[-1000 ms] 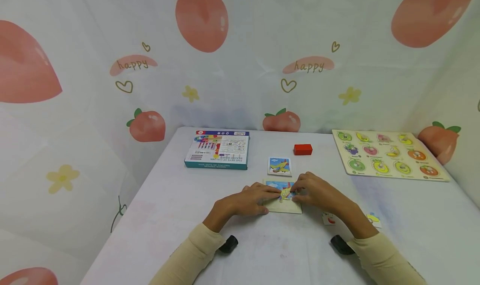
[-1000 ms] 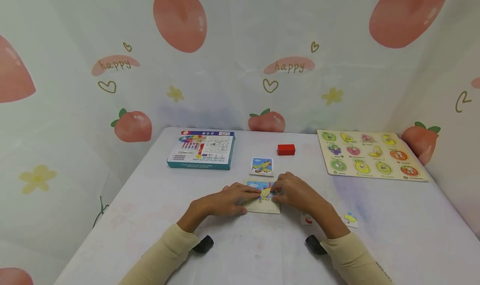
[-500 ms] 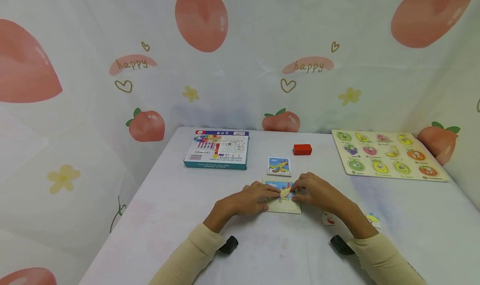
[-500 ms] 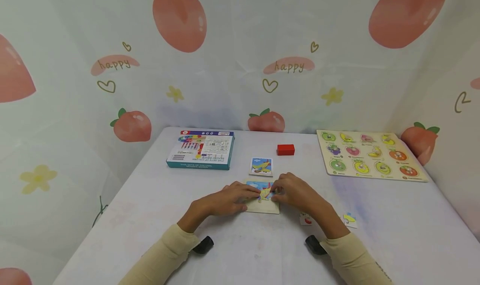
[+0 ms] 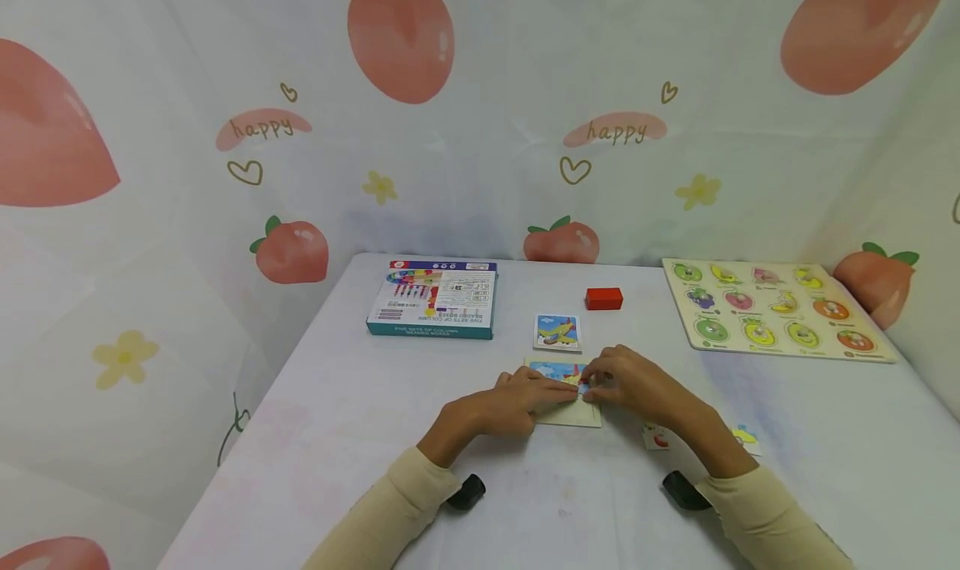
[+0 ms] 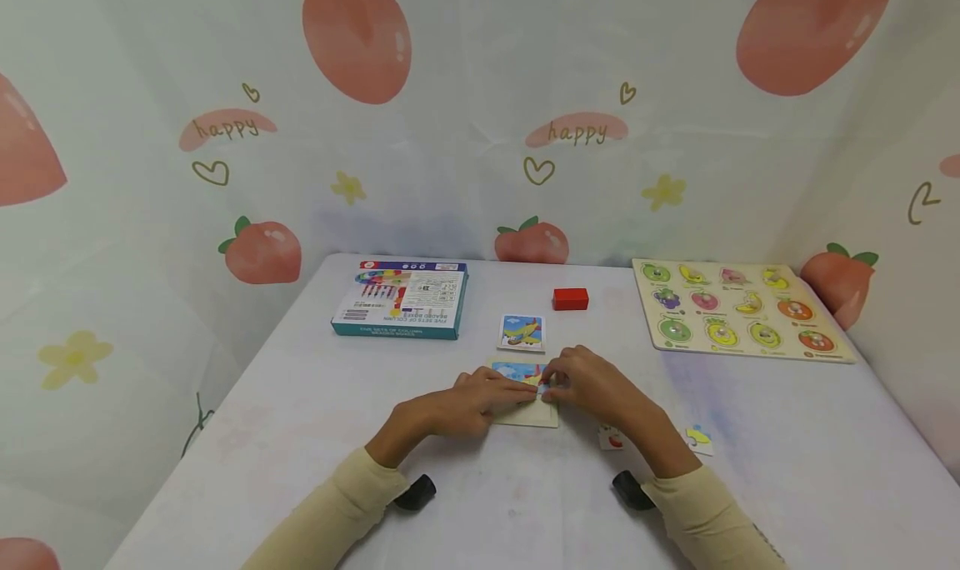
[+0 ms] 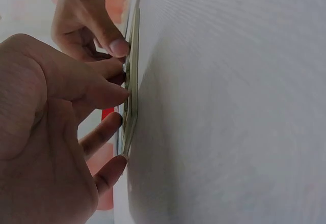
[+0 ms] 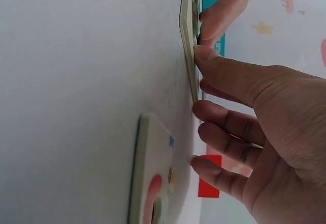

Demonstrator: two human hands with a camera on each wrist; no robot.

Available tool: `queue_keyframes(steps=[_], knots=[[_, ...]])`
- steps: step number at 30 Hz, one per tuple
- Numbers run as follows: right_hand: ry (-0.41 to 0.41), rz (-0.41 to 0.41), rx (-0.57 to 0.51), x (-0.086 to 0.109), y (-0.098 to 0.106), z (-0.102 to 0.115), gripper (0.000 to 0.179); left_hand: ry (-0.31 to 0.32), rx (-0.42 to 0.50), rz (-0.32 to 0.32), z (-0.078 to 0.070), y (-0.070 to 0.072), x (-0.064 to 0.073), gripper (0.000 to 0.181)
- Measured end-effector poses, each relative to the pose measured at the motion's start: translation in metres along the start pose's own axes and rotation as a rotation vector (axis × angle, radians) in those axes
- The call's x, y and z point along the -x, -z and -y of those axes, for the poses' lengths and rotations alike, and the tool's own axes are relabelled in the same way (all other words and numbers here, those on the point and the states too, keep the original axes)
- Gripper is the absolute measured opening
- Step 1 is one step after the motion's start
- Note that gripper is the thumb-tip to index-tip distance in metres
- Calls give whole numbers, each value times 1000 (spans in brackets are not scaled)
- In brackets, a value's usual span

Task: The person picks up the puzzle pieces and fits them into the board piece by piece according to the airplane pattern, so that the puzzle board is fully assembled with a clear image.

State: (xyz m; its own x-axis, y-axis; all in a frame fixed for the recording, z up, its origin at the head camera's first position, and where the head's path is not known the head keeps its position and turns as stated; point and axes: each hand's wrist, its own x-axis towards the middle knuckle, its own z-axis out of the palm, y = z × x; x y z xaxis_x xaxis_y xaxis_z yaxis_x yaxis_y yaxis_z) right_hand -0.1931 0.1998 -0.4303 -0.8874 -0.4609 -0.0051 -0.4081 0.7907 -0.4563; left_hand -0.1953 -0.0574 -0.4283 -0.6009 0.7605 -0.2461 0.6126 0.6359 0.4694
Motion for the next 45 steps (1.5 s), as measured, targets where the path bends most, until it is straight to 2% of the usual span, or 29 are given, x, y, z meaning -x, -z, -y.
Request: queue_keyframes(steps=[6, 12, 20, 25, 28, 35, 45], knots=[[-9, 13, 11, 12, 6, -6, 29, 16, 3, -5, 0, -2, 0, 80], [-57, 46, 22, 34, 14, -21, 33, 12, 30, 3, 3, -2, 0, 71], [-13, -18, 31, 70, 20, -42, 34, 8, 33, 14, 4, -1, -1, 62], [-29, -1, 31, 84, 23, -45, 37, 5, 48, 6, 5, -2, -1, 62], [-34, 0, 30, 90, 23, -46, 34, 4, 57, 6, 6, -3, -1, 62], [26, -10, 36, 97, 22, -46, 27, 6, 62, 8, 4, -1, 0, 62], [19, -24, 4, 98, 19, -44, 23, 3, 45, 7, 4, -2, 0, 61]])
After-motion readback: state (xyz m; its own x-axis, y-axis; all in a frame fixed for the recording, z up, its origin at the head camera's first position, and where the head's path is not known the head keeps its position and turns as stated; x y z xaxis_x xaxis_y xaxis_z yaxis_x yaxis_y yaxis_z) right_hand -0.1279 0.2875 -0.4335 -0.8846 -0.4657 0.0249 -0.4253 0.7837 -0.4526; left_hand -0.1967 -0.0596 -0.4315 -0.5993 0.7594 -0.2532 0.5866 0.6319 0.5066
